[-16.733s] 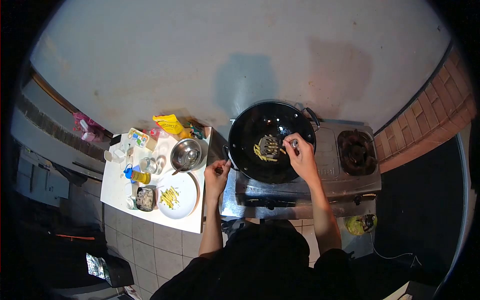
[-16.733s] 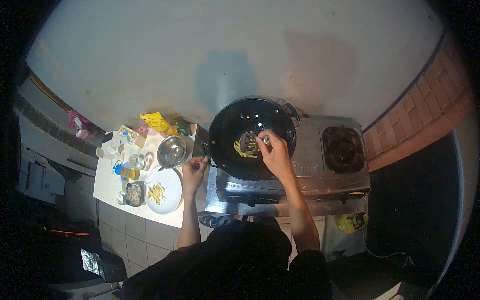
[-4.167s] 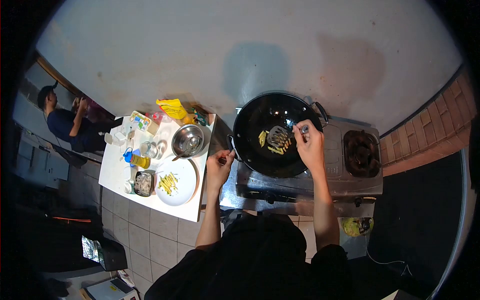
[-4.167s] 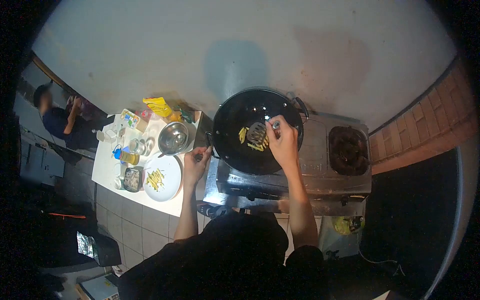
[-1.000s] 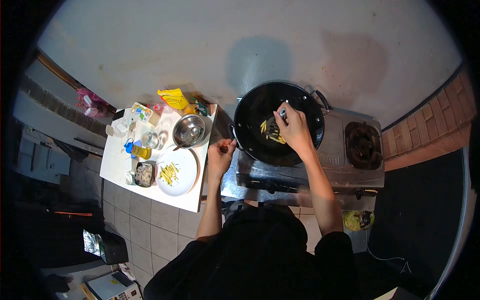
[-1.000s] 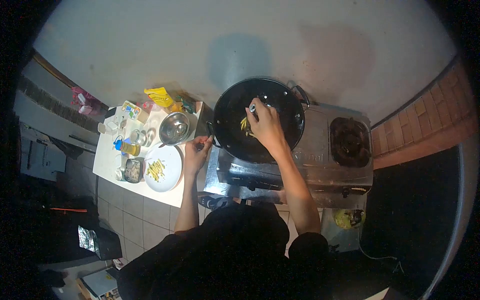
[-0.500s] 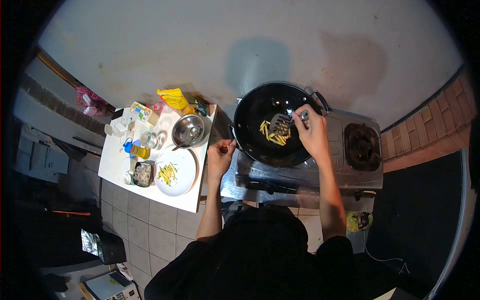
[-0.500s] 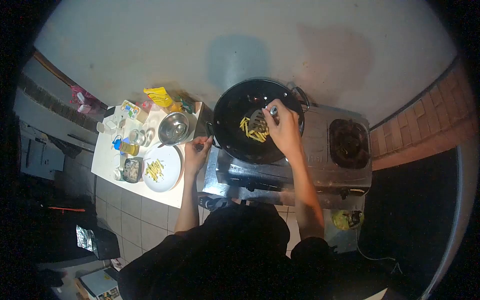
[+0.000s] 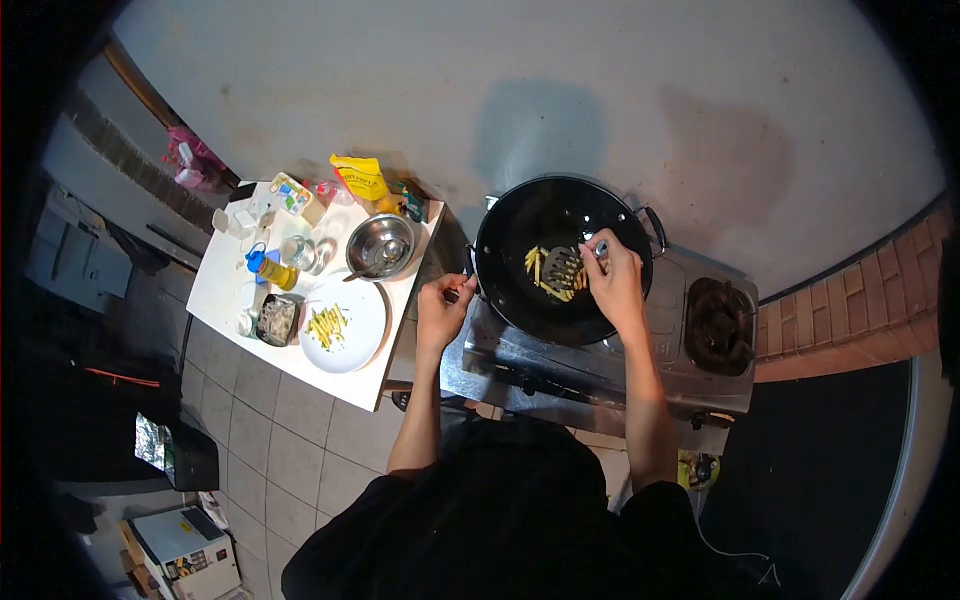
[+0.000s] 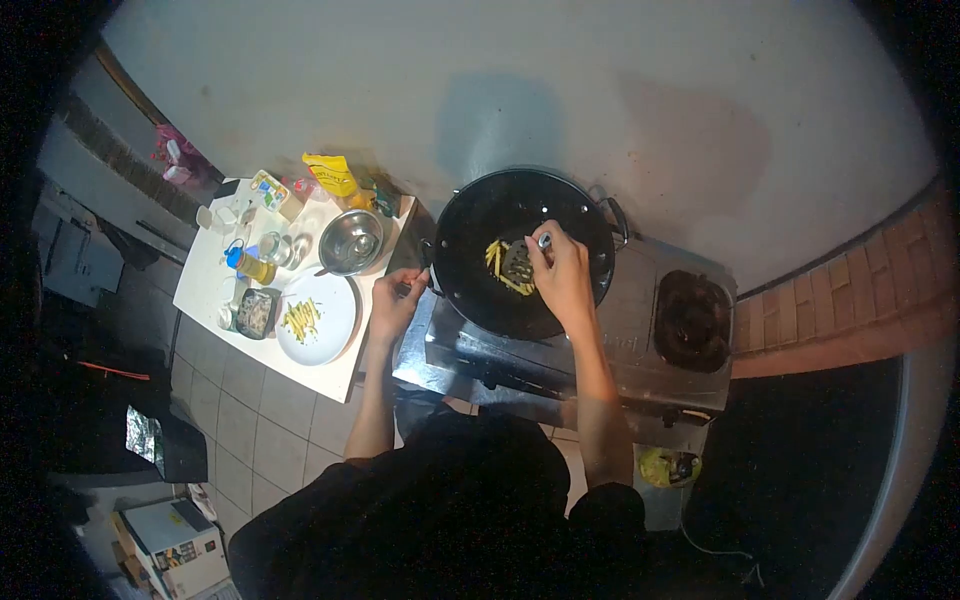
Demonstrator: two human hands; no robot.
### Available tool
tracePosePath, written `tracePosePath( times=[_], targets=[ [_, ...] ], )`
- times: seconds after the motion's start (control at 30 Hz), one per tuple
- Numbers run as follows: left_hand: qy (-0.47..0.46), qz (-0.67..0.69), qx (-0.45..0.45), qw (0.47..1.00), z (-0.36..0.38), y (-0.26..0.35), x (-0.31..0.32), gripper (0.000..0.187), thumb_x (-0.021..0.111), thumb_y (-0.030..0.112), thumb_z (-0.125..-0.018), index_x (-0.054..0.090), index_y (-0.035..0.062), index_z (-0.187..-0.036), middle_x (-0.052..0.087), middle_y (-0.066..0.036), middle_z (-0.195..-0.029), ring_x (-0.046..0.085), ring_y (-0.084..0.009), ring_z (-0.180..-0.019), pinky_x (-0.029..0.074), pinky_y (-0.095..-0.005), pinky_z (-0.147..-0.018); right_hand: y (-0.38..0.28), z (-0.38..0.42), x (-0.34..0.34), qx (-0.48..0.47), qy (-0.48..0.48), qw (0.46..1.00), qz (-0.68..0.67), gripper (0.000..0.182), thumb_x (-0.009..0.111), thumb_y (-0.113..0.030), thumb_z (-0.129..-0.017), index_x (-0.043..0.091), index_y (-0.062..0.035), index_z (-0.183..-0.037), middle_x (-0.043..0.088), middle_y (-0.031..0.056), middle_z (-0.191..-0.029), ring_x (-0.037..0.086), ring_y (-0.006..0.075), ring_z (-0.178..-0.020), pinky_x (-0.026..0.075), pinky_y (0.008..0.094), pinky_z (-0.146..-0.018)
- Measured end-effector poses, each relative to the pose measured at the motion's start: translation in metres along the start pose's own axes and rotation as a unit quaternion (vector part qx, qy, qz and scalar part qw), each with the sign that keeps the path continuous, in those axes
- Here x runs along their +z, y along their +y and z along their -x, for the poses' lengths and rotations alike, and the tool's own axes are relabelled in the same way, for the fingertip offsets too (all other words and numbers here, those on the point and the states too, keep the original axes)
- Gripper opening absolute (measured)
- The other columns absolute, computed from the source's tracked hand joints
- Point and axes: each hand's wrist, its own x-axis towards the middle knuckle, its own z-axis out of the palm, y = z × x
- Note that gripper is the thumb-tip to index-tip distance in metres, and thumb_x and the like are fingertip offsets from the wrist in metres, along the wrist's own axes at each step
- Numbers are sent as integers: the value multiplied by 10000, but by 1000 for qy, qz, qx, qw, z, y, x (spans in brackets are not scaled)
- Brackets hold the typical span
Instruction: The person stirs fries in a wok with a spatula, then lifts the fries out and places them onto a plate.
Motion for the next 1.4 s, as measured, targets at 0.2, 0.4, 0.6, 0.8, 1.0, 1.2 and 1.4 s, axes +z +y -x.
tracePosePath(
  times=[0.2, 0.4, 0.6, 0.8, 1.0, 1.2, 1.4],
  targets=[
    [10, -17, -3, 1000, 3, -3, 2, 252, 661, 202, -828, 661, -45, -873, 581, -38, -600, 510, -55, -560, 410, -227, -523, 12, -1, -7, -14, -4, 998, -55, 118, 616, -58, -823, 512, -3, -809, 476, 132, -548, 461, 172, -445, 358, 305, -455],
    [39, -10, -3, 999, 9, 4, 3, 251, 643, 199, -845, 660, -47, -885, 595, -35, -614, 499, -53, -566, 409, -227, -529, 24, -7, -4, -13, -13, 997, -72, 121, 614, -58, -827, 512, 0, -797, 471, 109, -550, 442, 140, -457, 344, 284, -456],
    [24, -16, -5, 1000, 11, 11, 1, 239, 627, 190, -856, 660, -44, -891, 600, -41, -627, 488, -55, -564, 408, -234, -537, 36, -5, -2, -11, 6, 992, -126, 106, 608, -50, -834, 520, -9, -792, 469, 53, -545, 405, 51, -500, 325, 251, -453],
    [22, -9, -8, 1000, 12, 18, 2, 240, 624, 193, -860, 660, -40, -906, 626, -46, -669, 515, -65, -604, 428, -234, -575, 32, 0, -6, -7, 45, 979, -200, 89, 610, -46, -832, 540, -12, -788, 529, 30, -587, 448, 43, -521, 344, 234, -469],
    [8, -38, 11, 999, 10, 13, -1, 258, 625, 196, -860, 651, -50, -936, 639, -64, -714, 538, -76, -639, 438, -234, -604, 33, 10, -15, -2, 41, 990, -133, 84, 615, -54, -822, 540, -16, -813, 525, 74, -600, 472, 86, -500, 360, 251, -471],
    [-21, 5, -66, 998, 11, 19, -1, 356, 633, 277, -859, 646, -60, -972, 633, -87, -759, 546, -119, -741, 436, -261, -701, 28, 21, -40, -3, 96, 987, -130, 88, 606, -46, -821, 529, -5, -817, 527, 106, -633, 474, 122, -508, 357, 283, -483],
    [-9, 2, -68, 998, 13, 24, 1, 271, 612, 211, -884, 645, -54, -927, 619, -36, -749, 527, -78, -684, 429, -224, -636, -4, 27, -76, 29, 60, 997, -31, 111, 582, -64, -837, 501, 12, -833, 542, 157, -727, 524, 315, -608, 393, 351, -542]
  ],
)
